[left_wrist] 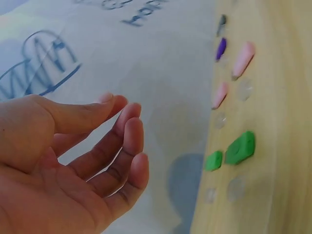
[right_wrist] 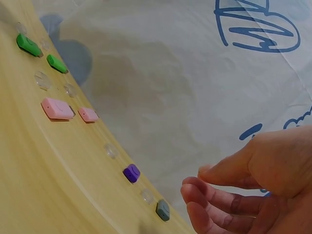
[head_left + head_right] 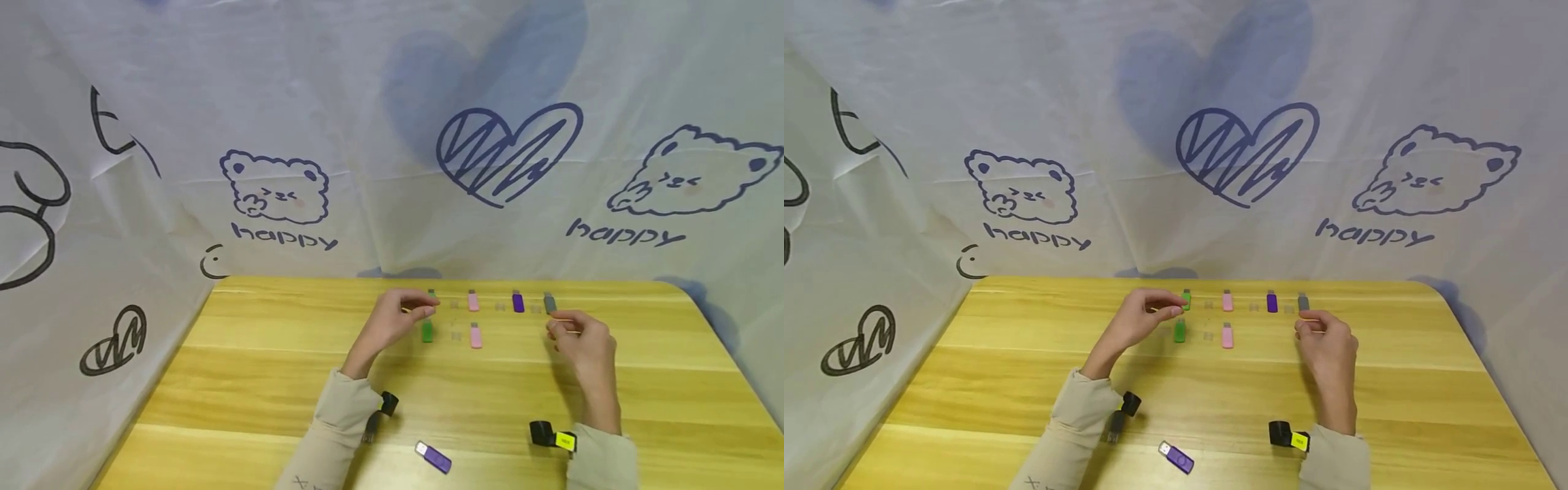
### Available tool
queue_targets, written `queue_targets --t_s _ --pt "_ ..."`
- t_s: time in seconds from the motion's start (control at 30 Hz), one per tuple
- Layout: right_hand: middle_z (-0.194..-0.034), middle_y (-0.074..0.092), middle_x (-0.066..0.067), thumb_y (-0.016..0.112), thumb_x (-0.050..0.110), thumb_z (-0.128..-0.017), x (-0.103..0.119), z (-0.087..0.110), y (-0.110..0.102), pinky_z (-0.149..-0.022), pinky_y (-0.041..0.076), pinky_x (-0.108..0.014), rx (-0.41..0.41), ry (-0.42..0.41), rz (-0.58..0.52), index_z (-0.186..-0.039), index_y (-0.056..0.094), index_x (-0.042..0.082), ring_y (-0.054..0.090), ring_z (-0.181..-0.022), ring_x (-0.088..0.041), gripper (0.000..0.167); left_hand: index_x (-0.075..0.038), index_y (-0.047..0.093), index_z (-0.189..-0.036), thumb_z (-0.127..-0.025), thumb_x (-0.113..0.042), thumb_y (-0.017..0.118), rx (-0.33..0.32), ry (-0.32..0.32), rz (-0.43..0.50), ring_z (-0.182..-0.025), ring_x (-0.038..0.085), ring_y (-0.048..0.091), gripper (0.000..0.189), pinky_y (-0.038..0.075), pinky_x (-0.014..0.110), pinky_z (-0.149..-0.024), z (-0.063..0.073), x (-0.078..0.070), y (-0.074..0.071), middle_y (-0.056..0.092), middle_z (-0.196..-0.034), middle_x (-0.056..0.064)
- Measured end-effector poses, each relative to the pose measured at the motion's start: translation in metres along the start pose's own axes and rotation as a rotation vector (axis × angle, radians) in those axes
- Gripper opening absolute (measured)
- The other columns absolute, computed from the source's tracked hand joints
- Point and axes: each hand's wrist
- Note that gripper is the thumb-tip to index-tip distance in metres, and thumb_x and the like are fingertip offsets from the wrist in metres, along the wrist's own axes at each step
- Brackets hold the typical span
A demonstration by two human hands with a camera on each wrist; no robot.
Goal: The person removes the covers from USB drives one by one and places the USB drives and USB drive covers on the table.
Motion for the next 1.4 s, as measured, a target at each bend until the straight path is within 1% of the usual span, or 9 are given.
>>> queue_targets --t_s 0.13,0.2,0.37,0.43,0.73,0.9,1.03,1.27,1.4 --pt "-0.102 0.075 -0.021 0.063 0.011 -0.101 0.001 0.002 0.001 -0.06 0.054 -0.018 0.021 0.016 -0.001 -0.124 0.068 -0.004 0.074 -0.08 -0.027 0.028 -0.01 0.079 -0.113 -0.099 -0.011 0.07 -0.041 0.008 0.034 -0.094 0.017 0.069 0.016 0.056 0.031 -0.077 0.008 0.004 -0.01 0.076 -0.109 0.004" --pt "-0.103 0.075 -0.022 0.063 0.011 -0.102 0.001 0.003 0.002 -0.06 0.054 -0.018 0.025 0.013 0.003 -0.125 0.068 -0.004 0.075 -0.083 -0.03 0.028 -0.009 0.078 -0.113 -0.099 -0.01 0.069 -0.054 0.011 0.055 -0.094 0.018 0.069 0.017 0.058 0.036 -0.078 0.011 0.006 -0.013 0.076 -0.109 0.006" --pt "-0.105 0.074 -0.022 0.062 0.014 -0.102 -0.001 0.005 0.001 -0.061 0.053 -0.018 0.03 0.005 0.026 -0.127 0.067 -0.003 0.074 -0.087 -0.034 0.03 -0.003 0.077 -0.114 -0.099 -0.006 0.068 -0.048 0.025 0.126 -0.098 0.034 0.071 0.018 0.056 0.056 -0.086 0.016 0.008 -0.016 0.075 -0.111 0.016" --pt "-0.105 0.074 -0.022 0.062 0.015 -0.102 -0.002 0.005 0.0 -0.061 0.053 -0.019 0.027 -0.004 0.035 -0.127 0.068 -0.002 0.075 -0.086 -0.033 0.03 -0.003 0.076 -0.114 -0.099 -0.006 0.067 -0.046 0.028 0.145 -0.101 0.038 0.07 0.018 0.055 0.059 -0.088 0.018 0.009 -0.017 0.074 -0.112 0.017" --pt "-0.108 0.072 -0.025 0.064 0.015 -0.103 -0.001 0.007 -0.002 -0.062 0.053 -0.021 0.084 -0.076 0.059 -0.127 0.066 -0.004 0.074 -0.087 -0.035 0.032 -0.003 0.076 -0.115 -0.1 -0.005 0.065 -0.064 0.008 0.159 -0.103 0.041 0.069 0.018 0.057 0.055 -0.087 0.024 0.013 -0.022 0.075 -0.11 0.014" --pt "-0.106 0.072 -0.021 0.067 0.015 -0.101 0.01 0.013 0.007 -0.073 0.059 -0.036 0.132 -0.201 0.122 -0.123 0.069 -0.003 0.071 -0.095 -0.038 0.029 -0.004 0.076 -0.114 -0.101 -0.006 0.065 -0.084 -0.005 0.153 -0.102 0.039 0.07 0.018 0.056 0.055 -0.089 0.025 0.013 -0.026 0.075 -0.11 0.012" --pt "-0.099 0.071 -0.013 0.07 0.015 -0.099 0.021 0.023 0.017 -0.076 0.06 -0.044 0.172 -0.31 0.157 -0.119 0.07 -0.001 0.071 -0.093 -0.036 0.026 -0.004 0.077 -0.113 -0.1 -0.006 0.066 -0.099 0.006 0.138 -0.101 0.036 0.071 0.017 0.059 0.047 -0.086 0.025 0.014 -0.028 0.075 -0.109 0.012" --pt "-0.097 0.07 -0.008 0.073 0.013 -0.097 0.032 0.047 0.034 -0.073 0.061 -0.037 0.245 -0.409 0.217 -0.115 0.071 -0.001 0.068 -0.086 -0.022 0.023 -0.004 0.077 -0.113 -0.1 -0.007 0.067 -0.1 0.002 0.151 -0.1 0.037 0.07 0.017 0.059 0.041 -0.084 0.026 0.014 -0.029 0.075 -0.108 0.011" --pt "-0.101 0.071 -0.009 0.078 0.012 -0.093 0.036 0.066 0.046 -0.07 0.06 -0.031 0.31 -0.448 0.233 -0.113 0.072 0.002 0.067 -0.086 -0.018 0.023 -0.004 0.077 -0.114 -0.101 -0.01 0.067 -0.105 -0.002 0.144 -0.098 0.031 0.071 0.017 0.059 0.039 -0.083 0.025 0.014 -0.029 0.075 -0.108 0.009"
Point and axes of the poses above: each hand's wrist, its own z-axis away from the middle knuckle, its own y-axis out of the palm, x = y × z
